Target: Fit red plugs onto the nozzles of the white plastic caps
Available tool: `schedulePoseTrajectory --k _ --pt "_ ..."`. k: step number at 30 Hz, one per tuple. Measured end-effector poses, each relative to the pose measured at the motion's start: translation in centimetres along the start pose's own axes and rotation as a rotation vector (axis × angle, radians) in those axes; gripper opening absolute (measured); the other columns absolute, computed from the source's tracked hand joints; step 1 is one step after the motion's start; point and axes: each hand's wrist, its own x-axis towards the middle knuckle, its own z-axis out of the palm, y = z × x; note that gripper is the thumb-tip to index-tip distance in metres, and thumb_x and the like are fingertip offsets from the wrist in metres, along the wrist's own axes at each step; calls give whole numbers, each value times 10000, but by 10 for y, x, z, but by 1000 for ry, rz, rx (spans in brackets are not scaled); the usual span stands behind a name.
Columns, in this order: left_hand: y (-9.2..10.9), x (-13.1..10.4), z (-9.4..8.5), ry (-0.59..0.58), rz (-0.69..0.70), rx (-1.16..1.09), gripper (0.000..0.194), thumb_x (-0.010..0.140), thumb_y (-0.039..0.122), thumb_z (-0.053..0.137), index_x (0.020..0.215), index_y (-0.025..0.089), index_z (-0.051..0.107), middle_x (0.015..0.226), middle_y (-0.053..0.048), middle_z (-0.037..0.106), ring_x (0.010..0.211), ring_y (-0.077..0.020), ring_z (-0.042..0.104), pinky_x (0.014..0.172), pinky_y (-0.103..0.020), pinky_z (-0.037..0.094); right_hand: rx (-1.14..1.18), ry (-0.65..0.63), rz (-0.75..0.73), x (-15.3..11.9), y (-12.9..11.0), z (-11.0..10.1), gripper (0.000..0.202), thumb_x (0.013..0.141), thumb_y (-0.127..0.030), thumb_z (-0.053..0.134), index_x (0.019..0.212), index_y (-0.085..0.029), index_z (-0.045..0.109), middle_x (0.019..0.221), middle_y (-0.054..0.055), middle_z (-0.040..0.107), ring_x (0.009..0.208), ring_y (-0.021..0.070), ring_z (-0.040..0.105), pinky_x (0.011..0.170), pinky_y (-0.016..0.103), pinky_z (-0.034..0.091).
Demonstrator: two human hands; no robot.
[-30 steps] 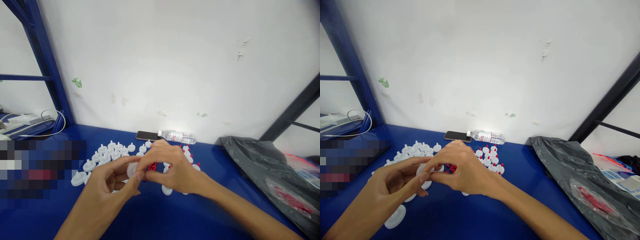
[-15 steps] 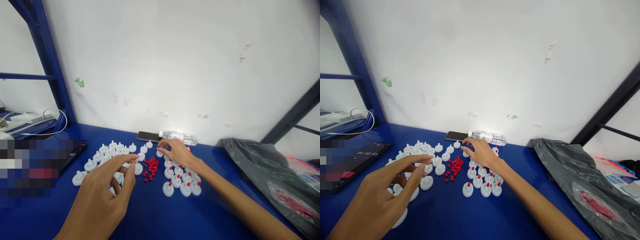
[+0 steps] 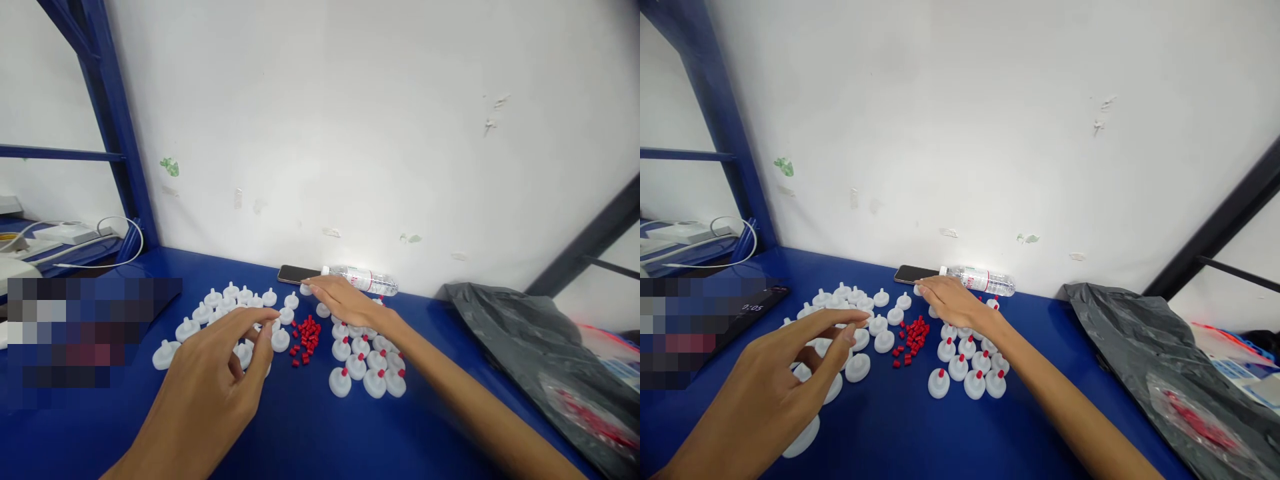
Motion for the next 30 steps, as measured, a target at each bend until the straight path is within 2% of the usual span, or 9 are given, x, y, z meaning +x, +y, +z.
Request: schedulePoseTrajectory --k 4,6,9,11,13,16,19,23,30 --pt "-1 2 3 67 2 33 475 963 556 545 1360 306 618 1095 -30 757 448 -101 591 494 -283 535 111 44 -60 -19 -43 -29 480 1129 -463 262 1450 -303 582 1500 46 604 1377 238 556 1148 484 439" --pt "0 3 3 104 -2 22 613 923 580 604 1469 309 538 1195 -53 746 468 -106 610 483 -281 533 279 9 -182 -29 -72 -41 420 1129 -412 325 1425 -319 609 1480 29 622 1360 231 573 1124 459 463" --pt "5 4 1 76 -47 -60 546 894 603 633 1349 302 660 1043 -12 796 513 -132 660 459 -255 511 372 -40 -348 -40 -105 -52 385 1126 -300 360 1383 -288 647 1445 13 649 1343 194 588 1136 390 451" --pt "8 3 -1 56 -79 -72 436 893 602 633 1215 327 734 913 25 799 537 -141 675 461 -242 503 378 -20 -373 -42 -113 -54 372 1121 -274 371 1330 -255 679 1409 13 672 1328 180 598 1119 350 460" --pt "9 1 -1 82 -80 -42 413 877 593 655 1190 337 743 899 32 797 542 -138 665 469 -238 508 331 69 -316 -39 -107 -52 324 1110 -293 419 1261 -251 702 1320 8 720 1236 172 653 1041 324 502" --pt "6 0 1 133 -72 -41 439 868 563 674 1232 324 727 1086 1 794 520 -116 627 462 -238 512 57 184 -158 -28 -80 -39 220 1058 -289 545 1193 -252 715 1148 11 779 997 182 721 871 333 535" --pt "3 1 4 154 -70 -53 440 884 526 667 1275 329 712 1216 -9 757 511 -94 591 456 -234 501 -249 126 -74 -16 -44 -18 223 1013 -182 566 1121 -210 759 1016 59 802 905 230 726 780 366 512" --pt "5 2 3 140 -66 -77 414 884 501 672 1265 347 722 1010 13 748 530 -104 596 428 -220 465 -301 40 -117 -8 -10 5 245 950 -97 620 1074 -221 791 971 67 802 935 242 714 786 369 484" --pt "5 3 3 91 -84 -109 441 890 519 639 1288 344 709 878 21 690 461 -109 537 404 -255 447 -331 -53 -197 -8 -2 12 225 939 -94 665 1000 -264 799 861 23 782 933 214 674 811 365 443"
